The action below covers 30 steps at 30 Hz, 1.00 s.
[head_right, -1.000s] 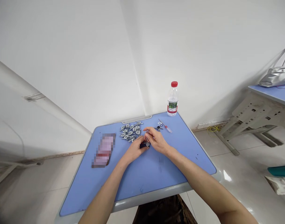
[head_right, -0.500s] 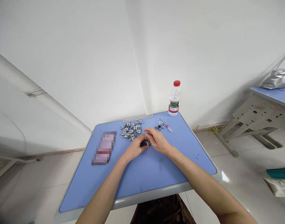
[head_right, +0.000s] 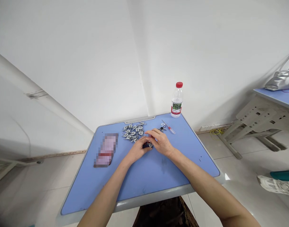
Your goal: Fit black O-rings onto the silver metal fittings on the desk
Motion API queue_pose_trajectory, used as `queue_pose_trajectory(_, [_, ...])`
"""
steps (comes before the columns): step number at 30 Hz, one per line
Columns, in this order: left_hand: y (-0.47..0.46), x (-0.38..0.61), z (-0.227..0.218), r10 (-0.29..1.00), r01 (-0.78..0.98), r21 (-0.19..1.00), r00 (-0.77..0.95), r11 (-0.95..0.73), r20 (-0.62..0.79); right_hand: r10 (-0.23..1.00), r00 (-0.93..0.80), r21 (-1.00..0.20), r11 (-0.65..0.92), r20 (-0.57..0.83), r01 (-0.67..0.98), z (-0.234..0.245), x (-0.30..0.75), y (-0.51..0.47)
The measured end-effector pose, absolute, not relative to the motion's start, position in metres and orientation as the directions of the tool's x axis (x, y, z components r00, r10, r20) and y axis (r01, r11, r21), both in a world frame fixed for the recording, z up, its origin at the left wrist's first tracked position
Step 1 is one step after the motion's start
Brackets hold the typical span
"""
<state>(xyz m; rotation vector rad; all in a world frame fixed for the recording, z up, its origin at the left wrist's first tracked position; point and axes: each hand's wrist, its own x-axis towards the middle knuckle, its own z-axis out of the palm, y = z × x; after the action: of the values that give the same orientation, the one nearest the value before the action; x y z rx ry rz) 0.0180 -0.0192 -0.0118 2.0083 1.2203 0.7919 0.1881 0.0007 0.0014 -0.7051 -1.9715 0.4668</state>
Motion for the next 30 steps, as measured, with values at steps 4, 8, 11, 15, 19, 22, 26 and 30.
queue_pose_trajectory(4, [-0.02,0.017,-0.01,0.903,0.503,0.788,0.402,-0.355,0.15,0.656,-0.405,-0.612,0.75,0.637,0.252,0.005,0.19,0.002])
queue_pose_trajectory(8, [-0.021,0.017,-0.008,0.903,0.478,0.809,0.407,-0.341,0.14,0.64,-0.46,-0.608,0.757,0.615,0.24,0.006,0.192,0.0])
queue_pose_trajectory(11, [-0.022,0.019,-0.006,0.895,0.453,0.814,0.412,-0.363,0.17,0.61,-0.5,-0.569,0.782,0.615,0.255,0.003,0.19,-0.002])
queue_pose_trajectory(15, [-0.022,0.02,-0.007,0.895,0.459,0.803,0.403,-0.379,0.192,0.619,-0.417,-0.559,0.783,0.665,0.271,0.0,0.183,-0.003])
queue_pose_trajectory(19, [-0.021,0.019,-0.01,0.907,0.497,0.793,0.39,-0.353,0.16,0.668,-0.36,-0.624,0.741,0.651,0.248,0.003,0.182,-0.003])
queue_pose_trajectory(22, [-0.02,0.018,-0.01,0.903,0.487,0.797,0.398,-0.357,0.161,0.661,-0.392,-0.638,0.741,0.639,0.209,0.005,0.185,-0.003])
queue_pose_trajectory(26, [-0.021,0.018,-0.009,0.898,0.453,0.817,0.407,-0.357,0.167,0.663,-0.408,-0.651,0.734,0.627,0.192,0.003,0.187,-0.004])
queue_pose_trajectory(30, [-0.021,0.018,-0.01,0.901,0.479,0.797,0.395,-0.367,0.178,0.676,-0.361,-0.647,0.731,0.643,0.217,0.001,0.185,-0.004])
